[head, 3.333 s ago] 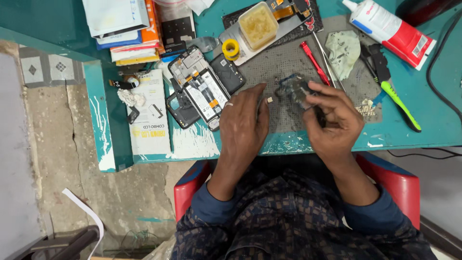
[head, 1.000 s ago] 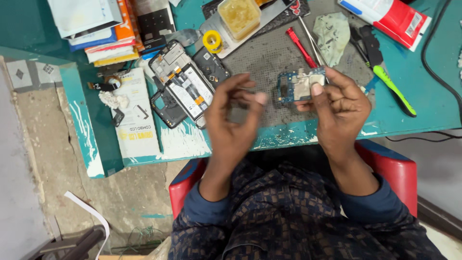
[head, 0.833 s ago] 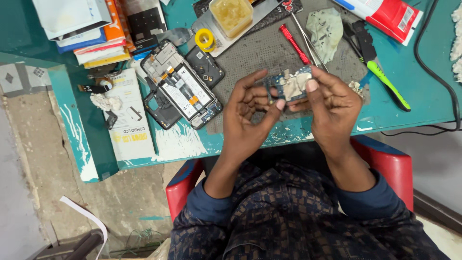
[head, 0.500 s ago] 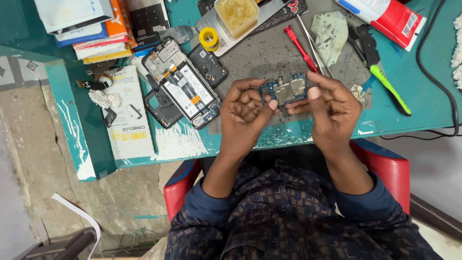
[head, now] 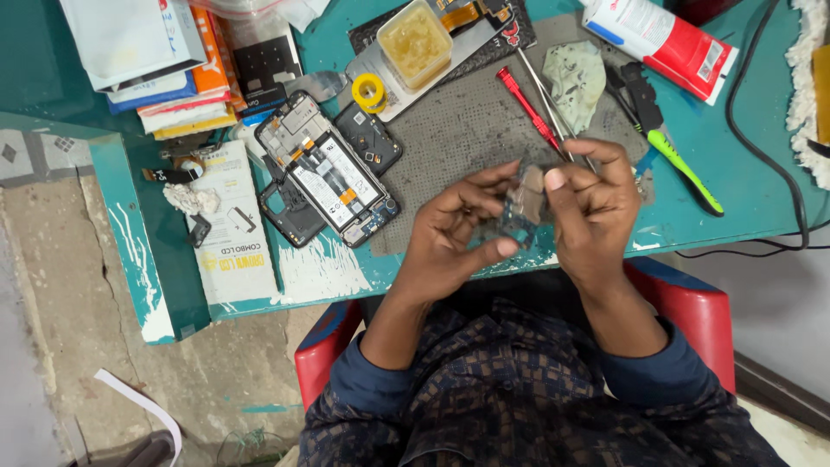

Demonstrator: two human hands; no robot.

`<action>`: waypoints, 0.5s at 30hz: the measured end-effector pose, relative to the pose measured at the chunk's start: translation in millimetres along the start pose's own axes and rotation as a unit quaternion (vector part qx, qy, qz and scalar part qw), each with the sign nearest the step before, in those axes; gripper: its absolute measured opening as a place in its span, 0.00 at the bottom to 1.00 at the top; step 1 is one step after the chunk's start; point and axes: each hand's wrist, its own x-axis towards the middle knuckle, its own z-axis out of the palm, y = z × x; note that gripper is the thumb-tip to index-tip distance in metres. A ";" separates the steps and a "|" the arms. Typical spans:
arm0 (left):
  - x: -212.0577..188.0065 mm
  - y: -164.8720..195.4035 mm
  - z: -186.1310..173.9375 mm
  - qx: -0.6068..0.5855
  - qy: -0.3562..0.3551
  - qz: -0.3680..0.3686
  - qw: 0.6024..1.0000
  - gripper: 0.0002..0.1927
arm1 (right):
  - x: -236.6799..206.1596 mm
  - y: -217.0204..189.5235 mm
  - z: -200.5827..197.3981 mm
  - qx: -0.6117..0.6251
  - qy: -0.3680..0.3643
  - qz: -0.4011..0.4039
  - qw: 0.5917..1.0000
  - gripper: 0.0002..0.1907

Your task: The person repairs a smartphone at a cluttered workbench. They unscrew the opened phone with a red screwdriver, remove the back cover, pry components out of the chassis with a metal spudger, pour liquid from a bottle onto the removed board, and scrape and clean the board with a small tool.

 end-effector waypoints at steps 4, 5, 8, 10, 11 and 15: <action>1.2 4.7 4.4 0.016 -0.034 0.010 0.999 0.25 | 0.8 -3.1 -0.7 -0.007 -0.046 -0.001 0.999 0.18; 1.7 5.7 5.5 0.014 -0.037 0.008 0.999 0.26 | 1.3 -4.2 -0.1 -0.005 -0.051 0.001 0.999 0.18; 3.4 9.9 9.0 -0.014 -0.026 0.001 1.000 0.30 | 2.6 -9.4 4.5 0.000 -0.071 0.003 0.998 0.19; 0.4 15.0 13.7 -0.047 0.013 -0.009 0.999 0.37 | 5.4 -15.6 6.8 -0.002 -0.086 0.003 0.996 0.20; 0.0 18.3 15.4 -0.064 0.040 -0.012 0.997 0.44 | 7.8 -21.8 4.1 -0.041 -0.077 -0.045 0.995 0.20; -0.2 33.9 15.7 -0.186 0.088 -0.050 0.977 0.58 | 38.0 -47.7 -21.8 -0.251 0.020 -0.272 0.929 0.19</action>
